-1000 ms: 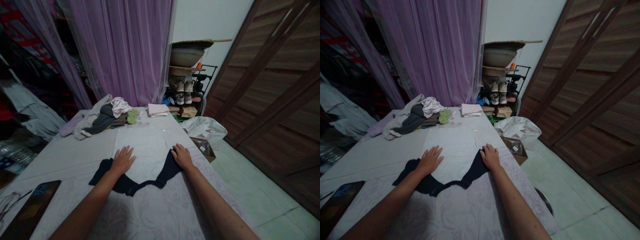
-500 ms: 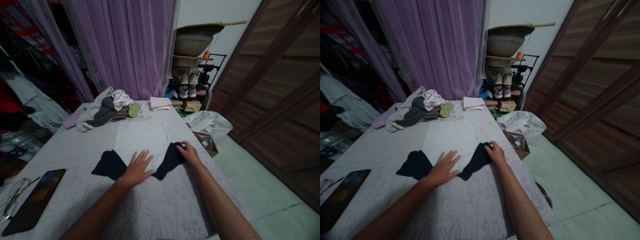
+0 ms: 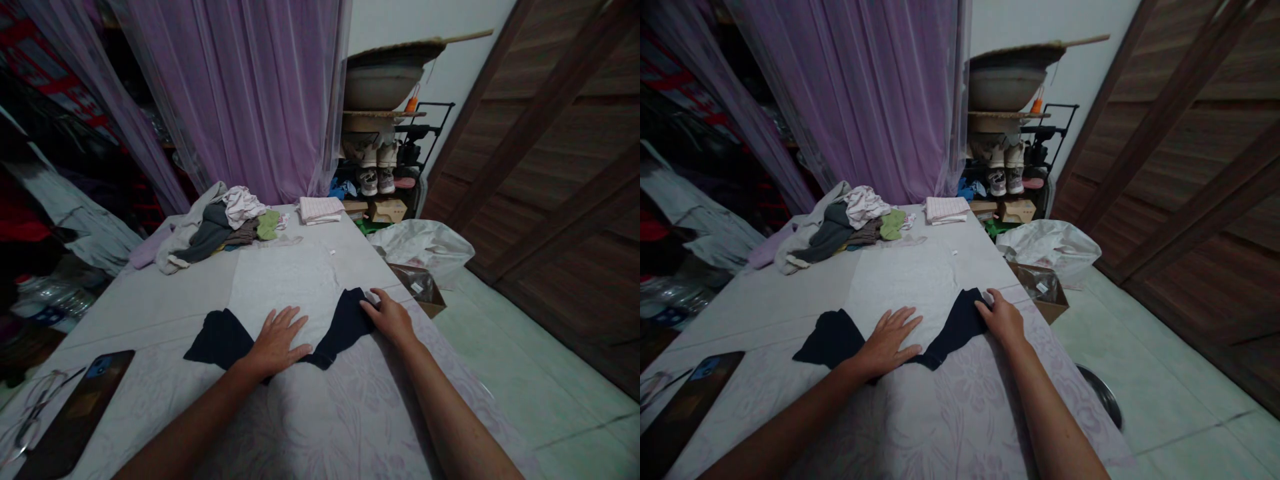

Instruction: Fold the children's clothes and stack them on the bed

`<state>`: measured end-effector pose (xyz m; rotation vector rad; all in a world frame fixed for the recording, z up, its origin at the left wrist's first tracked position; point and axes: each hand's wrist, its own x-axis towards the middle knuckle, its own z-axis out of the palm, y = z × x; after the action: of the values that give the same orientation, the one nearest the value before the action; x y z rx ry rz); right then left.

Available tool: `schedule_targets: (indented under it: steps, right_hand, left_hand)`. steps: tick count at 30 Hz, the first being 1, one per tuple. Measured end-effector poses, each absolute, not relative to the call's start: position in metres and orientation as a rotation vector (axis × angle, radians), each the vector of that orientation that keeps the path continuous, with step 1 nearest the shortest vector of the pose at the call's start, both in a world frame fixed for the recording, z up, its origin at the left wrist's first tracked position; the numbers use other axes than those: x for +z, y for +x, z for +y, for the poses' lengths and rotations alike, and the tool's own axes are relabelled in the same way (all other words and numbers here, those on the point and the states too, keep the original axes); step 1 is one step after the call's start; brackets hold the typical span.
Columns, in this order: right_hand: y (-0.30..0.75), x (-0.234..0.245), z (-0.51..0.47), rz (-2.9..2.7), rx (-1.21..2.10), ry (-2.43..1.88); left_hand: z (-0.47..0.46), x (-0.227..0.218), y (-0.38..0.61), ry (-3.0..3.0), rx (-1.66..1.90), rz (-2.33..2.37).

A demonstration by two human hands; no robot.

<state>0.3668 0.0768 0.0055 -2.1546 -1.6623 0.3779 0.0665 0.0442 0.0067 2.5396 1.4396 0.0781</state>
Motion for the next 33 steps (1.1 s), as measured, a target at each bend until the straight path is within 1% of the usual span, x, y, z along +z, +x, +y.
schedule_targets:
  steps: [3, 5, 9, 15, 20, 25, 30, 33]
  right_hand:
    - [0.370, -0.002, 0.079, -1.598, 0.455, -1.989]
    - [0.373, -0.008, 0.080, -1.511, 0.490, -1.880]
    - [0.375, -0.016, 0.079, -1.405, 0.523, -1.728]
    - [0.375, -0.021, 0.076, -1.380, 0.593, -1.654]
    - [0.374, -0.026, 0.075, -1.306, 0.737, -1.565]
    - [0.364, -0.023, 0.071, -1.102, 0.965, -1.372]
    - [0.333, -0.004, 0.063, -0.977, 1.104, -1.253]
    - [0.304, 0.014, 0.065, -1.056, 1.168, -1.214]
  left_hand:
    - [0.074, 0.020, 0.075, 2.521, 0.235, 1.462]
    - [0.104, 0.028, 0.086, 2.559, 0.275, 1.445]
    - [0.170, 0.037, 0.117, 2.724, 0.164, 1.410]
    - [0.239, 0.028, 0.163, 2.931, 0.065, 1.307]
    - [0.265, 0.022, 0.183, 3.140, 0.045, 1.155]
    - [0.280, 0.031, 0.188, 3.338, 0.005, 0.917]
    - [0.286, 0.039, 0.167, 3.420, -0.001, 0.793]
    - [0.285, 0.042, 0.142, 3.488, 0.047, 0.764]
